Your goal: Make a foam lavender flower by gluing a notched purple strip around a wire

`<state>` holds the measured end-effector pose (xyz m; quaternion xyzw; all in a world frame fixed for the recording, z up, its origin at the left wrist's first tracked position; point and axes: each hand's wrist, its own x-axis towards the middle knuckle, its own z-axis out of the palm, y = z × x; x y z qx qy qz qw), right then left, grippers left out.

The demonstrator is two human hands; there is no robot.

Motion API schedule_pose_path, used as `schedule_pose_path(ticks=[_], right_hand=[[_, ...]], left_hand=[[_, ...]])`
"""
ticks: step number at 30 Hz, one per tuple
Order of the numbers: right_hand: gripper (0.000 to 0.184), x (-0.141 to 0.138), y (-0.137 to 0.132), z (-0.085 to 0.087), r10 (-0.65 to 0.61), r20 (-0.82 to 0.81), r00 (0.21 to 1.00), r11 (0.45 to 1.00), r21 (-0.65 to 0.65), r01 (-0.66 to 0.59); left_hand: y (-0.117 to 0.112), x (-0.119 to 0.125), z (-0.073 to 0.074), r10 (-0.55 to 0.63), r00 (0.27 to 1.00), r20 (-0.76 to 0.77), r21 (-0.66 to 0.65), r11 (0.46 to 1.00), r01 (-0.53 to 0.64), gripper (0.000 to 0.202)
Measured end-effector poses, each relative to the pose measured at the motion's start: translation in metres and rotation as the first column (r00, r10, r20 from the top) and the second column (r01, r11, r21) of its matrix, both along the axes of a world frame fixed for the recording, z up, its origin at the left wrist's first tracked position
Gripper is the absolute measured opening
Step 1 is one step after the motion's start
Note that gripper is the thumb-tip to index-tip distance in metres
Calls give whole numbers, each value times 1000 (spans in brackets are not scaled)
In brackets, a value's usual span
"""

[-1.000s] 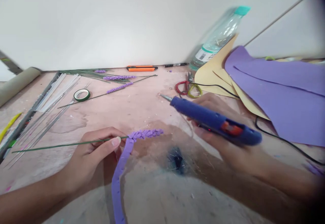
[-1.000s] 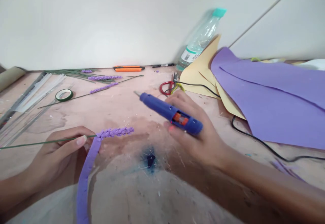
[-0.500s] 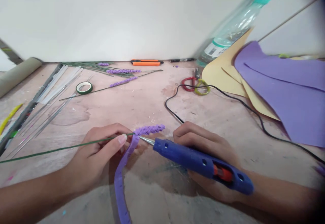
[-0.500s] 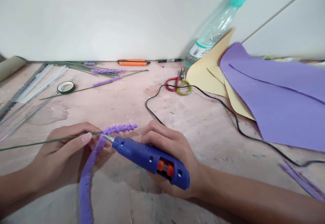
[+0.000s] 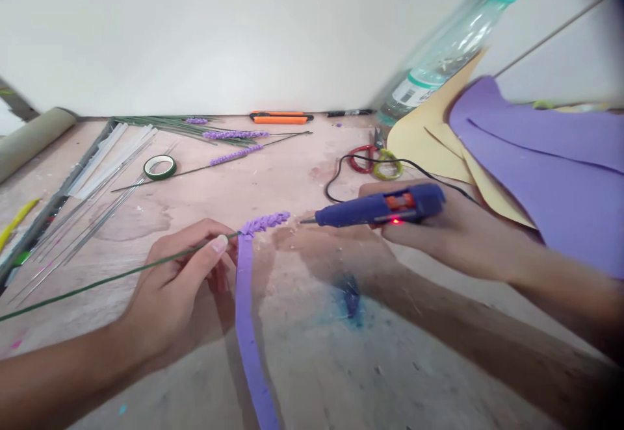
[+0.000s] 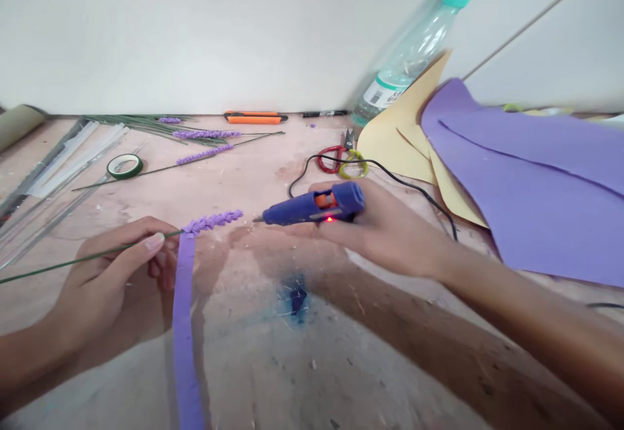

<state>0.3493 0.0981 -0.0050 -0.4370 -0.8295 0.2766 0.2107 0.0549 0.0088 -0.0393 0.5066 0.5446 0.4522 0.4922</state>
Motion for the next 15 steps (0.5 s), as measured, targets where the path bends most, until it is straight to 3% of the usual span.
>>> schedule_pose_path(ticks=[3, 5, 8, 10, 12, 13, 15], right_hand=[[29, 0, 19, 18, 53, 222, 974, 991, -135, -23], [26, -6, 23, 29, 92, 343, 935, 988, -150, -42], [14, -21, 20, 40, 29, 566, 824, 993, 78, -89], [9, -28, 16, 46, -138, 674, 725, 950, 296, -95], [12, -31, 11, 50, -270, 685, 677, 900, 430, -76], [12, -31, 9, 51, -297, 655, 695, 883, 465, -61], [11, -28, 4, 48, -277, 500, 821, 870, 494, -7]], left_hand=[[-1, -3, -1, -33, 998, -46, 22, 999, 34, 22], [-2, -5, -3, -44, 998, -48, 30, 999, 46, 22], [-4, -5, -7, -64, 998, -2, 20, 998, 64, 21], [-3, -5, -8, -77, 996, 50, -3, 997, 77, 21], [-3, -3, -8, -77, 993, 93, -26, 996, 80, 21], [-3, -3, -7, -72, 992, 108, -34, 997, 76, 21], [-2, -1, -6, -58, 990, 132, -51, 997, 65, 21]])
